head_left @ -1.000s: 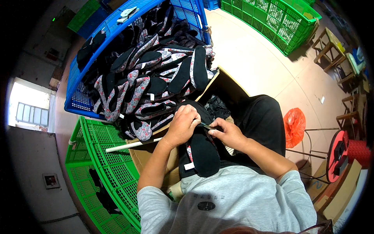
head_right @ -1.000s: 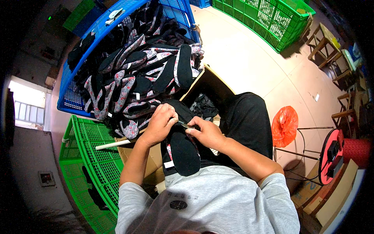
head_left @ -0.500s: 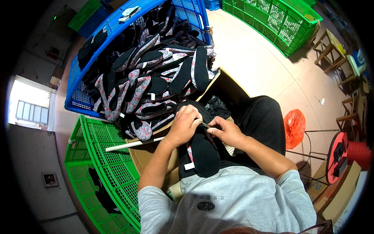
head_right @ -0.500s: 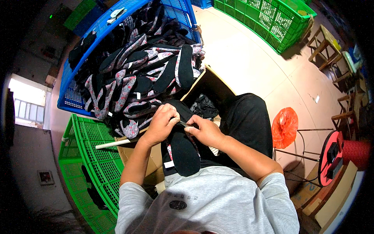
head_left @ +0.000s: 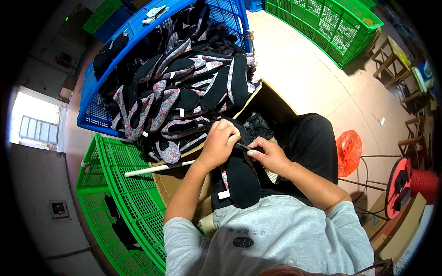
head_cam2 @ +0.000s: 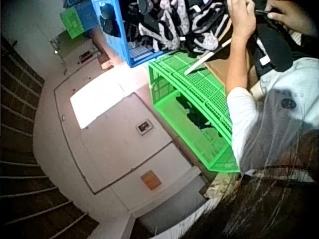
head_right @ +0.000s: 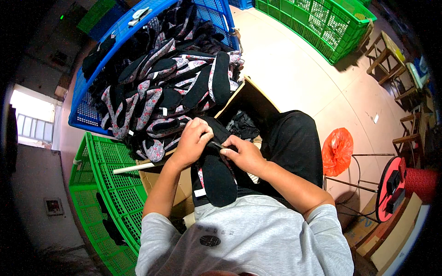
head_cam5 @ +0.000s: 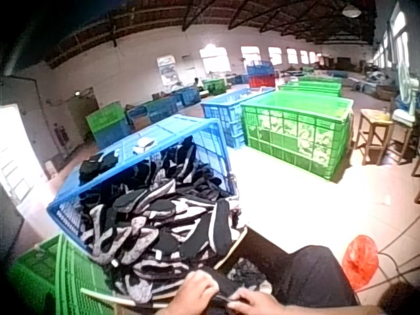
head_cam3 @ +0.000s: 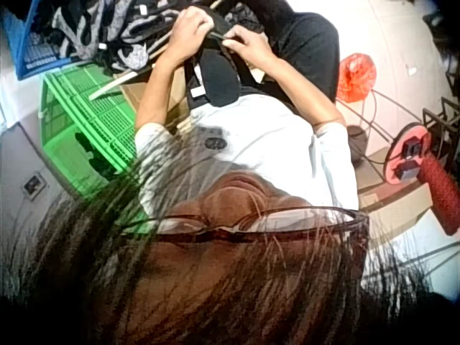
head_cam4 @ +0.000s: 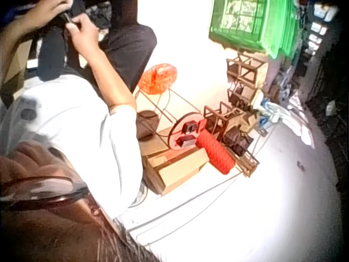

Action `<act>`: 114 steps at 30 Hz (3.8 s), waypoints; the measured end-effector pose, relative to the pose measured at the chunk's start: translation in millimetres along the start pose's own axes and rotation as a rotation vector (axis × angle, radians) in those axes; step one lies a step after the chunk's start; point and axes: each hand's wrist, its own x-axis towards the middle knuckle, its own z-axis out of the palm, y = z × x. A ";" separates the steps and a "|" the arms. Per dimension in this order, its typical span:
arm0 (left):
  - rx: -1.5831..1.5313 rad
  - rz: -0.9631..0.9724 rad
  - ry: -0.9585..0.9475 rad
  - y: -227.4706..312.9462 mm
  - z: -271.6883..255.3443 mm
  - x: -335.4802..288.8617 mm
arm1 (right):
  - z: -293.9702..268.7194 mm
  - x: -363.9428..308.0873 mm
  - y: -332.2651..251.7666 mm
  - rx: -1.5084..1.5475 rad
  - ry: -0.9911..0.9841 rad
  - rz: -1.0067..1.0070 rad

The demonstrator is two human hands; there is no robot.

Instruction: The person sits on the floor and uses scissors to trim excess fabric from the edges of floral-patterned slippers. They pick up slippers from a blue crate, cut the loose threads, and place the finished items into a green crate.

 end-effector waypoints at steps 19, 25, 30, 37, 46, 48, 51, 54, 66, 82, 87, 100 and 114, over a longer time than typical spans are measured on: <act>0.186 -0.208 0.466 -29.4 -25.5 -41.6 | 4.8 -19.1 17.9 0.164 0.147 -0.012; 0.173 0.107 0.244 23.5 -7.0 -39.8 | 4.4 -12.9 30.2 0.189 0.097 -0.034; 0.213 0.111 0.244 21.2 19.7 -36.9 | 1.8 -12.4 34.6 0.098 0.055 -0.139; 0.218 0.058 0.298 22.1 26.9 -35.5 | -3.1 -8.4 10.2 0.021 0.007 -0.101; 0.224 0.045 0.337 22.6 29.1 -39.0 | 0.9 -2.8 13.7 0.018 0.005 -0.107; 0.219 0.044 0.348 21.9 30.0 -39.6 | 0.1 -1.9 11.4 0.001 -0.002 -0.109; 0.214 0.044 0.356 21.2 31.3 -40.5 | 1.5 -1.2 12.5 0.003 -0.007 -0.109; 0.212 0.041 0.362 20.8 31.4 -41.3 | 2.1 -0.1 12.0 -0.001 -0.011 -0.105; 0.203 0.044 0.374 20.9 32.6 -42.2 | 3.6 0.2 10.5 -0.007 0.012 -0.066; -0.408 -0.581 0.619 -0.3 56.3 -118.5 | 19.4 -9.0 31.3 0.500 0.027 0.118; -1.088 -0.702 0.611 2.8 59.9 -130.5 | 25.2 -14.0 41.9 0.505 0.054 0.196; -0.081 -0.479 0.531 32.0 66.0 -137.7 | 37.9 -22.8 66.5 0.303 0.217 0.286; -1.545 -0.692 0.124 42.2 82.2 -126.4 | 12.0 -23.8 43.4 0.630 0.124 0.457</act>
